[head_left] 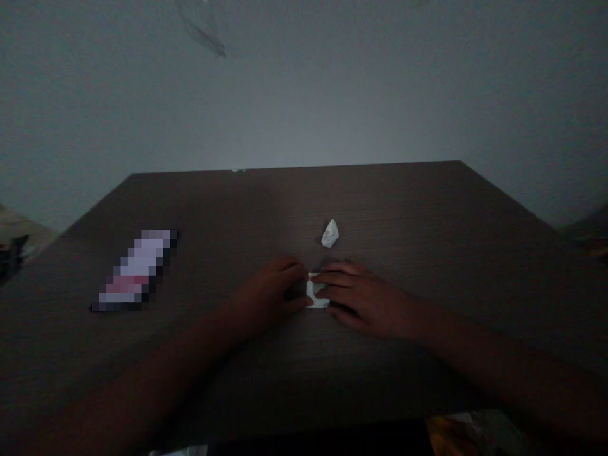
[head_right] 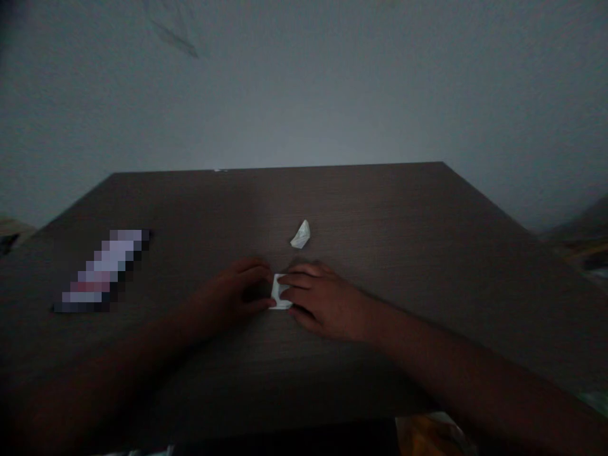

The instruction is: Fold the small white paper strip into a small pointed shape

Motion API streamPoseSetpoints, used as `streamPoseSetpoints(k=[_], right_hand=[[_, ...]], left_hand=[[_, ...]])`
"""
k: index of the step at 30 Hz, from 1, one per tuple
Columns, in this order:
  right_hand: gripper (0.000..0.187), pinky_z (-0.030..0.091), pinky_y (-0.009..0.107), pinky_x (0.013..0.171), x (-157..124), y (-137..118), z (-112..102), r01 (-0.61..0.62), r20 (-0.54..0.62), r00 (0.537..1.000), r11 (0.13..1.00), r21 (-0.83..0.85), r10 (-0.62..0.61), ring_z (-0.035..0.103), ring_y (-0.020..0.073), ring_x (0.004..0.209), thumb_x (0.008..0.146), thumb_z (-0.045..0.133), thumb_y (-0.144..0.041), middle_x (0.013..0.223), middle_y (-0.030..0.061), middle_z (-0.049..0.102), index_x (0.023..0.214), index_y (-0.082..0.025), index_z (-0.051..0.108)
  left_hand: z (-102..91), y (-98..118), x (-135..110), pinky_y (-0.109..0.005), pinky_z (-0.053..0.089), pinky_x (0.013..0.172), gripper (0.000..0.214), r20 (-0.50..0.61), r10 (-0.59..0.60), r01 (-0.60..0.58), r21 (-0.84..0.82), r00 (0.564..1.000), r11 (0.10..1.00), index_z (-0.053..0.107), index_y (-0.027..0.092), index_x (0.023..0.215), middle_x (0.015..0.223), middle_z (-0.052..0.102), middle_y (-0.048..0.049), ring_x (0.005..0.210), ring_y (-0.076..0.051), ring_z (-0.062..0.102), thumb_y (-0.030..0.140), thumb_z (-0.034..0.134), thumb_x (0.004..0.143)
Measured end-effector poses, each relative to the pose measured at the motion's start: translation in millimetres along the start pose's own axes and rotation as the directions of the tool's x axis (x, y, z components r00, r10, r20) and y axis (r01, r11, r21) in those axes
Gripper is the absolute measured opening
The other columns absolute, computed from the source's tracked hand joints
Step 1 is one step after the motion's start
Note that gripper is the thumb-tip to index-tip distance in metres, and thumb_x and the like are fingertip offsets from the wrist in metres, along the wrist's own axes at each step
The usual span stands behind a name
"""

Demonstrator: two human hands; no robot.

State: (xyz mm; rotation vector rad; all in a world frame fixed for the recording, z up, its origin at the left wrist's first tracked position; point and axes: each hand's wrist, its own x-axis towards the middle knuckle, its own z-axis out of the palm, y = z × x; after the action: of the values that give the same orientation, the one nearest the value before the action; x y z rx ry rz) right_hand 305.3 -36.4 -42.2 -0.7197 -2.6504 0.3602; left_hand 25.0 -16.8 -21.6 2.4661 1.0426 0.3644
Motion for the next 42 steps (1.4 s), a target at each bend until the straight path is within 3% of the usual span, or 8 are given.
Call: streamPoseSetpoints(k=[4, 11, 19, 30, 37, 42], right_hand=[[0.035, 0.056, 0.056, 0.124, 0, 2, 3, 0.04, -0.063, 0.997, 0.999, -0.001, -0.04, 0.064, 0.0337, 0.147, 0.109, 0.068, -0.02, 0.15, 0.014, 0.078, 0.144, -0.017, 0.074], [0.02, 0.061, 0.049, 0.115, 0, 3, -2, 0.046, -0.109, 0.993, 0.999, 0.018, -0.044, 0.076, 0.0271, 0.123, 0.11, 0.069, -0.02, 0.126, 0.0108, 0.084, 0.127, -0.021, 0.08], [0.021, 0.063, 0.05, 0.11, -1, 9, 0, 0.091, -0.113, 0.99, 0.996, 0.0, -0.09, 0.076, 0.0278, 0.122, 0.111, 0.067, -0.016, 0.126, 0.0096, 0.086, 0.122, -0.022, 0.083], [0.021, 0.061, 0.051, 0.116, -2, 3, -9, 0.086, -0.032, 0.996, 0.996, -0.036, -0.087, 0.074, 0.0289, 0.129, 0.111, 0.066, -0.016, 0.134, 0.0108, 0.084, 0.12, -0.02, 0.084], [0.023, 0.061, 0.053, 0.117, -3, 6, -2, 0.081, -0.12, 0.989, 0.997, -0.016, -0.083, 0.076, 0.0278, 0.13, 0.112, 0.068, -0.02, 0.135, 0.0117, 0.083, 0.129, -0.023, 0.082], [0.031, 0.06, 0.056, 0.118, -5, 8, 2, -0.017, -0.16, 0.987, 0.999, 0.045, 0.024, 0.072, 0.0311, 0.137, 0.108, 0.076, -0.027, 0.146, 0.016, 0.077, 0.139, -0.023, 0.078]], left_hand=[[1.1, -2, 0, -0.046, 0.053, 0.118, 0.015, 0.029, 0.143, -0.143, -0.02, 0.989, 0.99, 0.082, 0.022, 0.117, 0.133, 0.077, -0.0078, 0.127, -0.028, 0.071, 0.018, 0.071, 0.108], [-9.4, 3, -1, -0.042, 0.052, 0.119, 0.017, 0.099, 0.106, -0.104, -0.029, 0.989, 0.994, 0.085, 0.021, 0.116, 0.138, 0.077, -0.008, 0.127, -0.028, 0.073, 0.017, 0.072, 0.106], [-7.4, -7, -1, -0.039, 0.057, 0.11, 0.015, 0.094, 0.113, -0.106, -0.069, 0.989, 0.992, 0.086, 0.021, 0.115, 0.129, 0.077, -0.0084, 0.117, -0.027, 0.075, 0.019, 0.074, 0.106], [-17.3, -11, -3, -0.038, 0.058, 0.112, 0.023, 0.159, 0.103, -0.091, -0.081, 0.982, 0.993, 0.088, 0.019, 0.108, 0.139, 0.078, -0.0108, 0.121, -0.025, 0.077, 0.015, 0.065, 0.11], [-12.9, -16, -2, -0.038, 0.06, 0.111, 0.019, 0.141, 0.145, -0.137, -0.07, 0.979, 0.988, 0.086, 0.018, 0.108, 0.136, 0.077, -0.0111, 0.118, -0.024, 0.077, 0.017, 0.067, 0.111], [-9.5, -19, -1, -0.037, 0.057, 0.115, 0.018, 0.111, 0.194, -0.192, -0.034, 0.975, 0.981, 0.085, 0.02, 0.113, 0.142, 0.076, -0.0107, 0.126, -0.025, 0.074, 0.018, 0.067, 0.111]])
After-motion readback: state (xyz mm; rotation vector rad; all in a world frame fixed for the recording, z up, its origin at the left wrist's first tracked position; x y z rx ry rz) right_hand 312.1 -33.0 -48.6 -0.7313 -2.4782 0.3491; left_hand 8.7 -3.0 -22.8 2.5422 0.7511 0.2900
